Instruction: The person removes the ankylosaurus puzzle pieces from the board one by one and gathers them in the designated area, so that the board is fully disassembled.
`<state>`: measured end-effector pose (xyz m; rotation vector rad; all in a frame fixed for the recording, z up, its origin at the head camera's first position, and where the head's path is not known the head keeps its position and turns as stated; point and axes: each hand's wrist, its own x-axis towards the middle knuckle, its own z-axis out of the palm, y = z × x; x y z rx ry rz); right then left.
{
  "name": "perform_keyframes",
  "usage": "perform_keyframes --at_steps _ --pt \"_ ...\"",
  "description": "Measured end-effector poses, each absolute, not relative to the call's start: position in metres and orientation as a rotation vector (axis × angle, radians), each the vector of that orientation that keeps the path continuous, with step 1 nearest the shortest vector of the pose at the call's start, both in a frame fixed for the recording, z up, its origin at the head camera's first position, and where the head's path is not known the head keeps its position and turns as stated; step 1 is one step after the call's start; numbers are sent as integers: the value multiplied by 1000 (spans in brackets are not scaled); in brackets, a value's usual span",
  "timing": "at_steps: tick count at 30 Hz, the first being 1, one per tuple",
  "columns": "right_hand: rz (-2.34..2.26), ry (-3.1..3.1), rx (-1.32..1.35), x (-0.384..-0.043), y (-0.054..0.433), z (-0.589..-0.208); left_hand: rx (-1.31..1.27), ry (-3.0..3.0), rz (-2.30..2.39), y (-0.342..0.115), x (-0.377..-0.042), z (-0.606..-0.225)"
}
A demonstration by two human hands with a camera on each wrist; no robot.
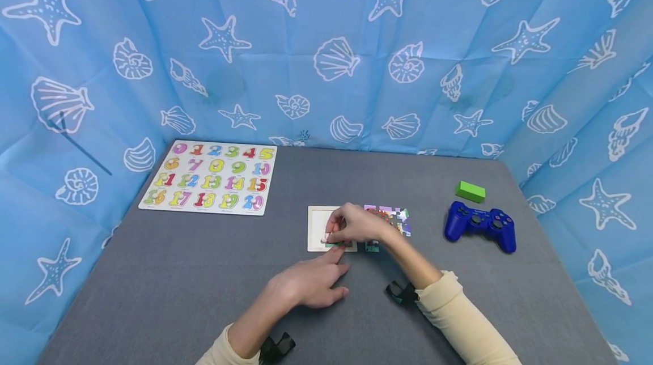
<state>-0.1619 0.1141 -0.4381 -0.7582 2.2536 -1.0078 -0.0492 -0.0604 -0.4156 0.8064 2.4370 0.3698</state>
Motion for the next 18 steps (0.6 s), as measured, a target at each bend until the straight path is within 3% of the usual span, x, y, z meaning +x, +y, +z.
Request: perform_keyframes --at_steps 18 --pt "-1228 2269 -803 -157 136 -440 752 2384 372 -59 -53 -417"
